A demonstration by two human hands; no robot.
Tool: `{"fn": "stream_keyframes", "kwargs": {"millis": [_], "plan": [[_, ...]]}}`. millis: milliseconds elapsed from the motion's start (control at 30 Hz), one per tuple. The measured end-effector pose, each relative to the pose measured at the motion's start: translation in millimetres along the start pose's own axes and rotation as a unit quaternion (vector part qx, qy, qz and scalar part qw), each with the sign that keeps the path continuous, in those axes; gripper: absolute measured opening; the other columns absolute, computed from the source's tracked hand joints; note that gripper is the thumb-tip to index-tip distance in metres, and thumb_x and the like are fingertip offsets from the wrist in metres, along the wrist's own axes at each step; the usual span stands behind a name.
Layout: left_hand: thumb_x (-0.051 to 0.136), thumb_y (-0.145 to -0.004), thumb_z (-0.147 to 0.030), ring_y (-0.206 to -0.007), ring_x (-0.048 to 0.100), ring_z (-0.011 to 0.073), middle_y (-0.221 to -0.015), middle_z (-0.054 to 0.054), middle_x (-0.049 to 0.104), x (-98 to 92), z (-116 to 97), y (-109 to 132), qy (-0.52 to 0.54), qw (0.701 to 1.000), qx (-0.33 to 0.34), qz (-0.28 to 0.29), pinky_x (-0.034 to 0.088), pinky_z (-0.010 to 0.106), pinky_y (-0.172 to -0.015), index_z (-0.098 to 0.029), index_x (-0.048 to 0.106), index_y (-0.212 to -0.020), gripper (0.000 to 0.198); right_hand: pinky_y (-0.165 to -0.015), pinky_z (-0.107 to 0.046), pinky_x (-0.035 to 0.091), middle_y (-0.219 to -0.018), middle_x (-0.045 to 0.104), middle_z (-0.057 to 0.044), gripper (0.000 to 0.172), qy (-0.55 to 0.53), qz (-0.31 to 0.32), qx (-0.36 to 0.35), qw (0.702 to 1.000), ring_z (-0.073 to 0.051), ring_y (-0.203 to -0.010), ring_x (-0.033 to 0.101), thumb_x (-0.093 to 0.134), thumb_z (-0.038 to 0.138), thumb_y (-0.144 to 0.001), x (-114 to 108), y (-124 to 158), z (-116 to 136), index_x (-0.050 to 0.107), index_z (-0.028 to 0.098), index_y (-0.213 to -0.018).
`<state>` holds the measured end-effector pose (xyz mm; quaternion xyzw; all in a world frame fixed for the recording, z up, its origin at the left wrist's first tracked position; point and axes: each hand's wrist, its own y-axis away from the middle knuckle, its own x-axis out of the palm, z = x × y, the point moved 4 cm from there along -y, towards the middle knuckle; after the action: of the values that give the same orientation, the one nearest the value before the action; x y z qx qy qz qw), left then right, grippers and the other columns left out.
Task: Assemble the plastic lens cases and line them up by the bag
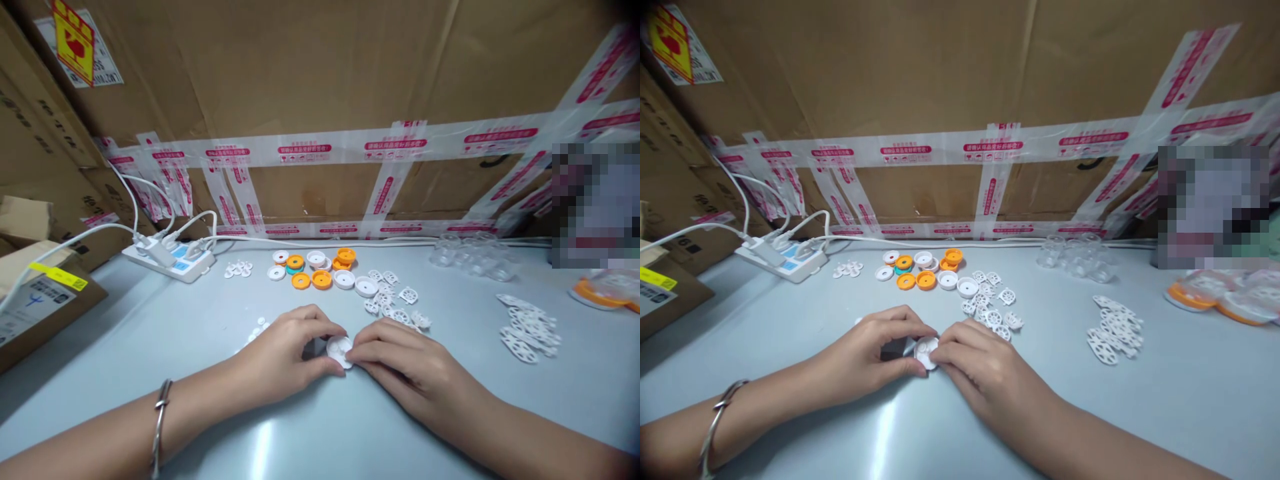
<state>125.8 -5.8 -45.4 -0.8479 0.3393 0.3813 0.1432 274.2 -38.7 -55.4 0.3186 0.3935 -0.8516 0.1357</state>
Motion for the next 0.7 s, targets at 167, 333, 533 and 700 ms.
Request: {"fn": "stream_keyframes", "kwargs": {"millis": [167, 333, 533, 700], "plan": [[0.066, -0.077, -0.024, -0.082, 0.056, 0.0172, -0.093, 0.005, 0.059, -0.4, 1.3, -0.2, -0.001, 1.000, 0.003, -0.004, 0.045, 0.028, -0.074, -0.017, 0.064, -0.104, 0.028, -0.065, -0.025, 0.050, -0.079, 0.063, -0.006, 0.022, 0.014, 0.001, -0.013, 1.000, -0.015, -0.074, 0.059, 0.047, 0.006, -0.084, 0.2, 0.2, 1.5, 0.064, 0.019, -0.091], [0.066, -0.077, -0.024, -0.082, 0.056, 0.0170, -0.093, 0.005, 0.059, 0.8, 1.8, -0.5, -0.001, 1.000, 0.008, -0.006, 0.045, 0.028, -0.074, -0.016, 0.064, -0.104, 0.028, -0.066, -0.025, 0.050, -0.080, 0.063, -0.006, 0.023, 0.020, 0.007, -0.009, 1.000, -0.015, -0.075, 0.059, 0.046, 0.006, -0.085, 0.5, 0.8, 0.5, 0.064, 0.019, -0.091], [0.066, -0.078, -0.024, -0.081, 0.056, 0.0167, -0.093, 0.005, 0.058, 0.9, 1.1, 0.0, 0.000, 1.000, 0.007, -0.002, 0.044, 0.028, -0.074, -0.016, 0.064, -0.103, 0.027, -0.067, -0.026, 0.050, -0.081, 0.062, -0.006, 0.023, 0.023, 0.010, -0.012, 1.000, -0.015, -0.076, 0.058, 0.045, 0.005, -0.085, 1.2, 0.9, 0.7, 0.063, 0.018, -0.091], [0.065, -0.078, -0.024, -0.081, 0.056, 0.0164, -0.092, 0.005, 0.058, 1.3, 2.0, -0.1, 0.002, 1.000, 0.008, -0.002, 0.044, 0.027, -0.073, -0.016, 0.064, -0.104, 0.026, -0.067, -0.026, 0.050, -0.081, 0.062, -0.006, 0.023, 0.029, 0.013, -0.014, 0.999, -0.015, -0.076, 0.058, 0.044, 0.005, -0.085, 1.0, 0.8, 0.5, 0.063, 0.017, -0.090]]}}
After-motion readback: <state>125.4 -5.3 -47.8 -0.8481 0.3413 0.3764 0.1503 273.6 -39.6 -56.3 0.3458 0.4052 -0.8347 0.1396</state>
